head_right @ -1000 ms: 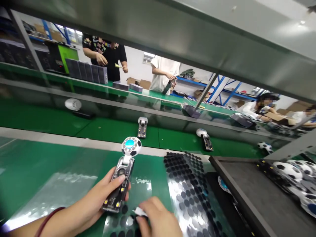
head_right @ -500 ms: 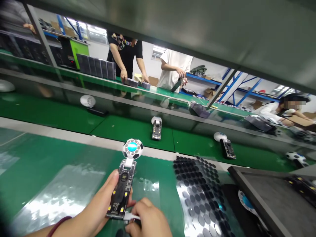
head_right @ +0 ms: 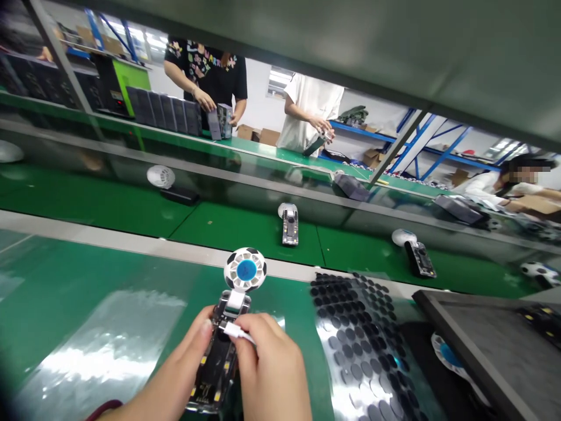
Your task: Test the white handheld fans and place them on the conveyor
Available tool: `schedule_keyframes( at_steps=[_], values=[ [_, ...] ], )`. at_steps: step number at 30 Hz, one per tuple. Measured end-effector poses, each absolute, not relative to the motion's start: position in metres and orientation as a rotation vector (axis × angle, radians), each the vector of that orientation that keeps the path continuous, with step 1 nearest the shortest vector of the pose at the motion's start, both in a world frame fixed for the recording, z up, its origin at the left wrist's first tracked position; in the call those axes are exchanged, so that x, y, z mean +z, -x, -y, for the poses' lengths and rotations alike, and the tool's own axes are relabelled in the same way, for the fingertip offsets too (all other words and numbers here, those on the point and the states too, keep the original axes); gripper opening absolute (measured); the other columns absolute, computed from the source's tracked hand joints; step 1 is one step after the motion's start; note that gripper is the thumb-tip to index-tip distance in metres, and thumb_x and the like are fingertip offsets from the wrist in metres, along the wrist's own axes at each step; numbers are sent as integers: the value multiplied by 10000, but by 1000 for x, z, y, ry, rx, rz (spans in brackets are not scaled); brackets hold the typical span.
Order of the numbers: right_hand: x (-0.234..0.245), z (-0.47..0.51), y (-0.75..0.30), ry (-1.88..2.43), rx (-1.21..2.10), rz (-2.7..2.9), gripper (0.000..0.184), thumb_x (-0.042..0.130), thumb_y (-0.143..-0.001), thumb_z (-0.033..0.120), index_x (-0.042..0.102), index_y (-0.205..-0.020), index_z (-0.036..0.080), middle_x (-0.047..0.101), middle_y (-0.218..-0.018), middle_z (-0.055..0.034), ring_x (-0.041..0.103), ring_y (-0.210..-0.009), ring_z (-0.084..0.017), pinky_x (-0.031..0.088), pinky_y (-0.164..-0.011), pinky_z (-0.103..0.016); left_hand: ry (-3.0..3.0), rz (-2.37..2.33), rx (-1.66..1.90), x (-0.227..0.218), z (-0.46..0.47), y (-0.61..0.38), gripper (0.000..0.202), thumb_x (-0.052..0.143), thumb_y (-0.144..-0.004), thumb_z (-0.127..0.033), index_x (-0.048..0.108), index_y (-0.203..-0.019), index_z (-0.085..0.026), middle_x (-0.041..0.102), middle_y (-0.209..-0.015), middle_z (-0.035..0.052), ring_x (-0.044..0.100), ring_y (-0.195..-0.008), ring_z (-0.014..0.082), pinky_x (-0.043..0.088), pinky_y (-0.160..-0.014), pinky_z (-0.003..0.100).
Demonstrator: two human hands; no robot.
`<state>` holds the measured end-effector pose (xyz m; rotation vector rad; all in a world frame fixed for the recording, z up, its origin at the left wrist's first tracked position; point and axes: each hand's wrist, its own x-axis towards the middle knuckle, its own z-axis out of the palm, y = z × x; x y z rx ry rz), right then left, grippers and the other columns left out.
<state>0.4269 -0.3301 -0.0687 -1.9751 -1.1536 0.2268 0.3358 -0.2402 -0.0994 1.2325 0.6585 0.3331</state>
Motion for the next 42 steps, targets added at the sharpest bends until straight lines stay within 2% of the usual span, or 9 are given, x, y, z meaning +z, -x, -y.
schedule_keyframes(
  at_steps=[3, 8, 15, 22, 27, 31, 36, 39, 42],
  values=[
    [-72, 331, -428, 1976, 160, 1244, 165, 435, -792, 140, 554, -816, 251, 616, -755, 22, 597, -670, -123, 445, -584, -182, -1258, -679, 313, -99, 240, -336, 445, 335, -764, -579, 467, -1010, -232, 628, -1010, 47, 562, -931, 261, 375, -840, 389],
    [-72, 333, -427, 1992, 103, 1318, 223, 398, -782, 108, 546, -854, 257, 621, -806, 11, 609, -705, -132, 457, -593, -206, -1202, -741, 281, -96, 238, -334, 422, 419, -724, -572, 540, -954, -240, 669, -942, 30, 594, -864, 260, 439, -741, 332],
    [-69, 335, -429, 2071, 24, 1479, 234, 372, -786, 106, 541, -851, 254, 624, -817, 14, 607, -681, -138, 471, -572, -222, -1205, -742, 339, -94, 239, -334, 375, 462, -715, -540, 563, -935, -253, 675, -924, 14, 592, -822, 253, 441, -698, 314],
    [-74, 334, -427, 2090, 1, 1458, 196, 380, -803, 127, 521, -854, 254, 630, -827, 7, 602, -683, -157, 463, -579, -250, -1230, -717, 319, -97, 241, -334, 448, 397, -722, -594, 513, -961, -233, 658, -923, 44, 570, -883, 268, 401, -782, 366],
    [-81, 333, -424, 2066, -84, 1448, 219, 386, -775, 109, 550, -826, 244, 630, -781, 1, 593, -642, -152, 443, -553, -241, -1294, -720, 280, -95, 241, -333, 454, 349, -755, -585, 466, -1026, -240, 617, -1024, 54, 541, -953, 265, 360, -832, 365],
    [-86, 330, -422, 2126, -131, 1337, 286, 376, -714, 68, 574, -812, 250, 595, -883, -18, 595, -649, -154, 440, -531, -250, -1326, -753, 245, -91, 240, -332, 414, 347, -773, -564, 464, -1015, -249, 622, -951, 32, 551, -908, 238, 358, -820, 339],
    [-78, 334, -425, 1969, 172, 888, 108, 493, -766, 293, 544, -856, 258, 514, -779, 7, 565, -671, -138, 461, -557, -206, -1095, -622, 124, -93, 236, -332, 418, 406, -759, -549, 409, -1048, -248, 636, -736, 7, 605, -661, 204, 428, -642, 325],
    [-71, 345, -426, 1959, 281, 719, 192, 414, -806, 389, 553, -796, 256, 496, -736, 11, 554, -688, -144, 397, -477, -194, -931, -502, 105, -97, 235, -332, 406, 511, -743, -456, 392, -1047, -214, 631, -724, 12, 600, -599, 179, 424, -561, 292],
    [-72, 355, -422, 1913, 386, 637, 246, 397, -811, 414, 545, -711, 246, 455, -690, 21, 539, -655, -134, 355, -439, -194, -852, -412, 143, -97, 234, -331, 298, 544, -744, -378, 421, -947, -198, 619, -754, 13, 585, -564, 143, 405, -502, 246]
  ],
)
